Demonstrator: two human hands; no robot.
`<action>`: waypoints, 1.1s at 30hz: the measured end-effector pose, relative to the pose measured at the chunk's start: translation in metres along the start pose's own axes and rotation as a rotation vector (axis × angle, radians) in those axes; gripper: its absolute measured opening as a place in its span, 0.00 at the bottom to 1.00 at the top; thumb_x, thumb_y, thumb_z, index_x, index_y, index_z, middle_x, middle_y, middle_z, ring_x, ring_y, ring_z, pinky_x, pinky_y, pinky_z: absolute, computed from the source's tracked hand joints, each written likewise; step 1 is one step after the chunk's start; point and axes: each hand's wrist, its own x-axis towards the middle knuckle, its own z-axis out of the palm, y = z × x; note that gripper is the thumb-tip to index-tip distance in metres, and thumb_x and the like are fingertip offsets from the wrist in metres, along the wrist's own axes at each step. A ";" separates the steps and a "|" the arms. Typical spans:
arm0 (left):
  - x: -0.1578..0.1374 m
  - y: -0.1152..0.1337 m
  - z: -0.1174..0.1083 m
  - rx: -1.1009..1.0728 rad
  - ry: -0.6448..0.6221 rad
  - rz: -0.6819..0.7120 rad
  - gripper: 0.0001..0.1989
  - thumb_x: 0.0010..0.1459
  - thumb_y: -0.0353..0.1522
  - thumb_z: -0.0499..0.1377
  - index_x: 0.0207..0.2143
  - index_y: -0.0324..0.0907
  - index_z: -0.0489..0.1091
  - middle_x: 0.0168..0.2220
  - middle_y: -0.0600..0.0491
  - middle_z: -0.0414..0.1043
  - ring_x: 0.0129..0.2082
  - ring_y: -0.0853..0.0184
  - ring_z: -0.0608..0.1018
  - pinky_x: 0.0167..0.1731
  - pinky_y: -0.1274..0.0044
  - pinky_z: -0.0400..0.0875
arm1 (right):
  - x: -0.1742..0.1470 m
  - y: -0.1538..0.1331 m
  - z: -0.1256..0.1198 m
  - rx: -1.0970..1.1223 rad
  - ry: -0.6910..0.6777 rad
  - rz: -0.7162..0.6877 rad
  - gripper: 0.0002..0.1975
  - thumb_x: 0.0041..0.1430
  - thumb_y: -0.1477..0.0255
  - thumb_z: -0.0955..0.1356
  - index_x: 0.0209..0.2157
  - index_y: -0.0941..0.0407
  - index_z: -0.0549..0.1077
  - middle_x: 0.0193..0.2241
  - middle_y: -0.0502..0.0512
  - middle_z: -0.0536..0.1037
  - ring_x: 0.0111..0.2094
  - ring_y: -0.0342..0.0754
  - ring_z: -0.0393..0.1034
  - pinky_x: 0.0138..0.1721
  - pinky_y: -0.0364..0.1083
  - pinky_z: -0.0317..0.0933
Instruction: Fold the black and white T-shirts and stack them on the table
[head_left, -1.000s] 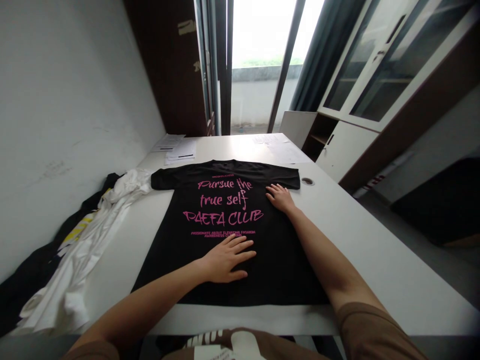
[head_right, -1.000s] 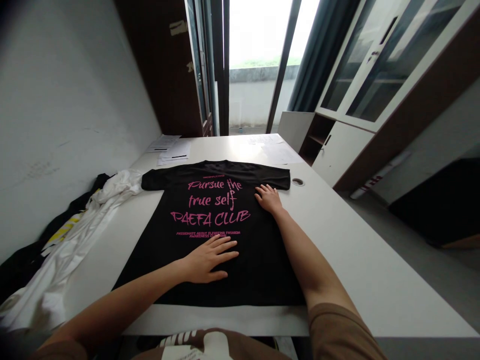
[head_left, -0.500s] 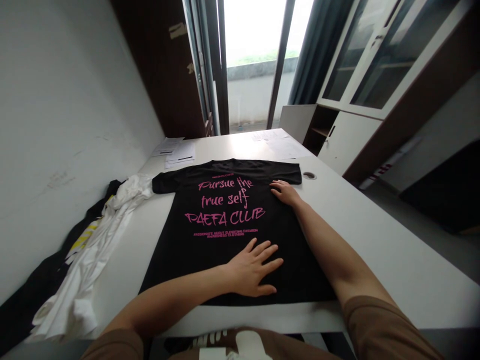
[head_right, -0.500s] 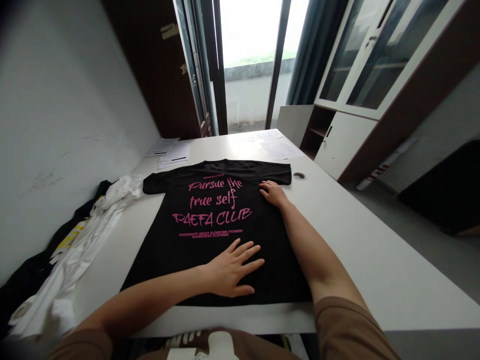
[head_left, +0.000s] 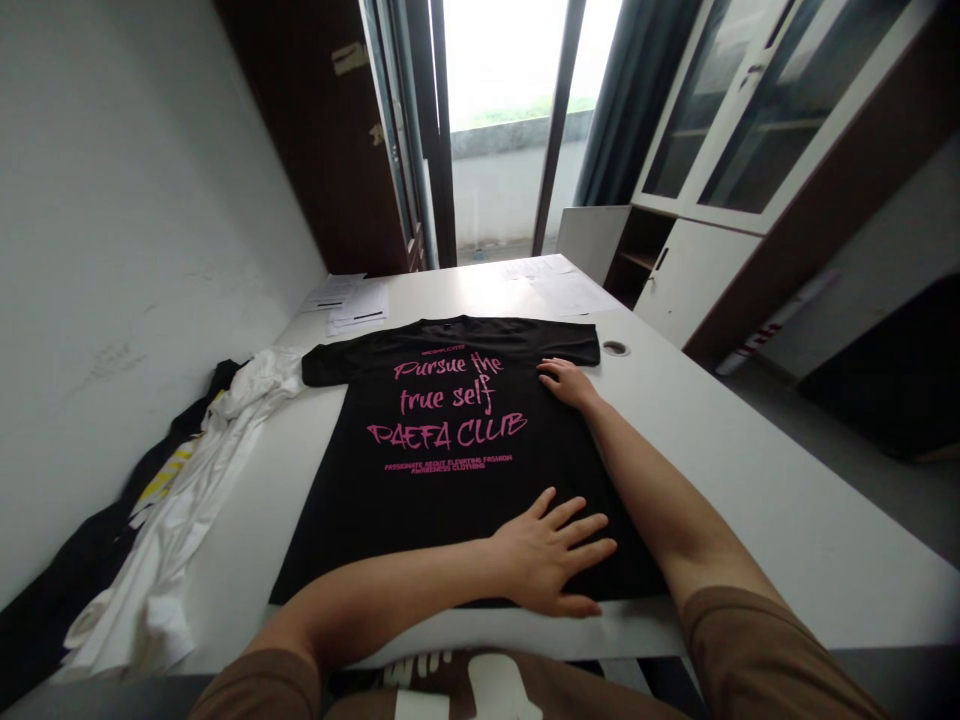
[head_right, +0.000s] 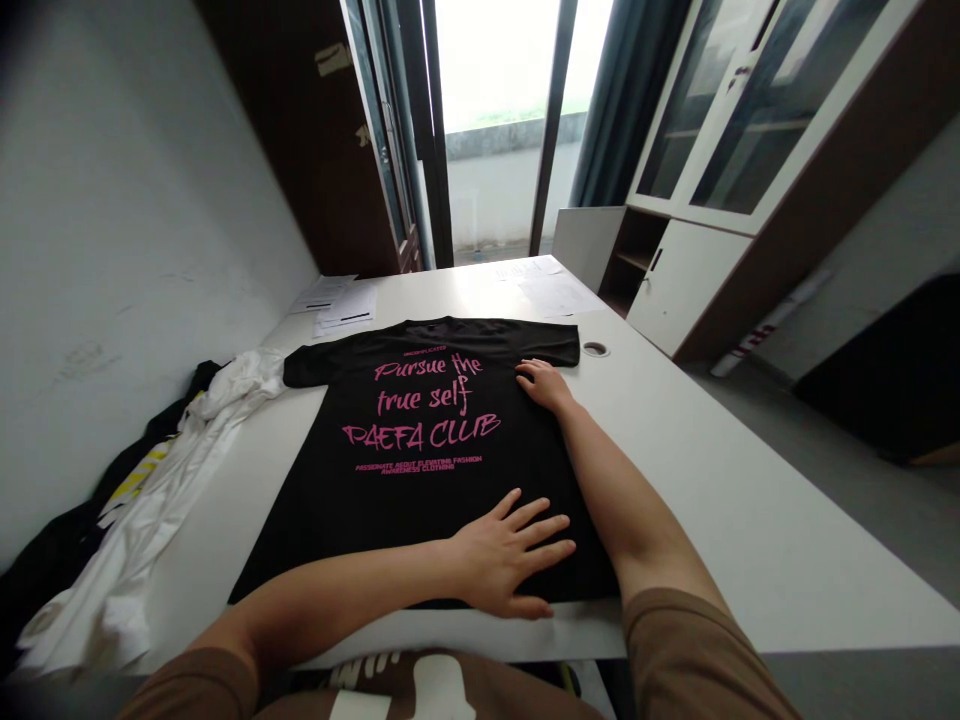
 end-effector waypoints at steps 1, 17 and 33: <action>-0.001 0.000 0.000 0.001 -0.005 0.008 0.38 0.70 0.53 0.44 0.73 0.42 0.48 0.75 0.47 0.44 0.74 0.50 0.45 0.69 0.52 0.41 | 0.000 0.001 0.001 0.002 0.002 0.000 0.16 0.65 0.65 0.67 0.52 0.51 0.79 0.58 0.56 0.75 0.63 0.57 0.64 0.66 0.59 0.57; -0.006 0.011 0.004 -0.020 -0.015 0.135 0.34 0.71 0.49 0.45 0.72 0.41 0.51 0.73 0.50 0.49 0.74 0.55 0.49 0.69 0.52 0.47 | -0.003 -0.008 -0.001 -0.044 -0.011 0.018 0.17 0.65 0.65 0.67 0.54 0.51 0.77 0.60 0.56 0.74 0.64 0.56 0.63 0.66 0.58 0.57; -0.015 -0.062 -0.019 -0.139 0.096 -0.167 0.31 0.70 0.50 0.50 0.71 0.51 0.54 0.74 0.48 0.47 0.73 0.54 0.50 0.69 0.55 0.50 | -0.002 -0.005 0.000 -0.046 -0.008 0.015 0.17 0.65 0.65 0.67 0.54 0.51 0.77 0.60 0.56 0.74 0.64 0.56 0.63 0.67 0.58 0.56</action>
